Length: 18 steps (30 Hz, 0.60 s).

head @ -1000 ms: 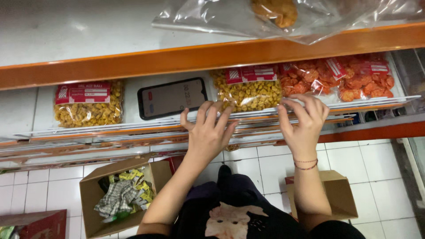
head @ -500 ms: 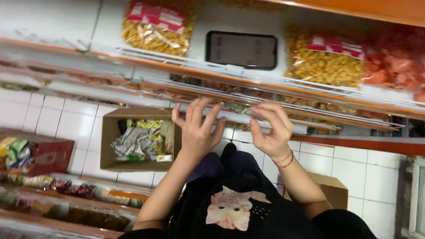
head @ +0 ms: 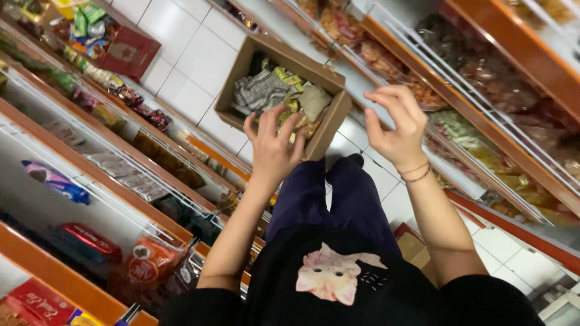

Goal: The person removes snack bags and milk cartons from a cardboard box, wipes them with a cloth, scans them with a handheld scanner, and places them onto convenience store shelves.

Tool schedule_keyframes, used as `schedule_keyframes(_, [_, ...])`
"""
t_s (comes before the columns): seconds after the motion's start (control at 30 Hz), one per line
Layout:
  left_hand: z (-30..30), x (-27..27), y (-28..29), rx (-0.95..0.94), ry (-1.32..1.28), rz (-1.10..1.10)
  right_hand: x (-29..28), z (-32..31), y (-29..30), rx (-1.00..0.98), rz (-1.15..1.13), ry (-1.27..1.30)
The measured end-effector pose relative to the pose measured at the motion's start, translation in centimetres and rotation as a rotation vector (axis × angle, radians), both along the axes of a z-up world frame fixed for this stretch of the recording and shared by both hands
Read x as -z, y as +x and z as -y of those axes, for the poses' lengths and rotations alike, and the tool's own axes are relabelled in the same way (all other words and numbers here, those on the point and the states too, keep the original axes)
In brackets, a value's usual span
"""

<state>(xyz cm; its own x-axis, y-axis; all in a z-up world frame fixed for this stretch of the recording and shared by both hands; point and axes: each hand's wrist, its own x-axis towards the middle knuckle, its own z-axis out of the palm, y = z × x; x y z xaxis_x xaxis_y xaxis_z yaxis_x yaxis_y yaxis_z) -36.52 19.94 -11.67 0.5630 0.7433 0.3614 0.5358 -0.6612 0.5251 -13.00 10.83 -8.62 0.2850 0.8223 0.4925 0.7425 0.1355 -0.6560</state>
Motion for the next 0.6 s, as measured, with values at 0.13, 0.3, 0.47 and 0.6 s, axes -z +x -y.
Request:
schedule_keyframes(0.13, [-3.6,7.8,-2.4,-0.026,-0.064,-0.072,6.6,-4.7,-1.6,-0.045,-0.062,-0.080])
schedule_keyframes(0.3, [-7.7,22.5,-1.3,0.015,-0.360,-0.345,17.5,-8.9,-2.9,-0.047,-0.195,-0.206])
schedule_keyframes(0.47, [-7.1,37.2,2.5,0.231,-0.597,-0.652,27.4,-11.0,-3.4,-0.027,-0.196,-0.374])
schedule_keyframes(0.6, [-4.5,45.2,4.8,0.407,-0.744,-0.787,31.9,-10.7,-3.7,-0.049,-0.140,-0.456])
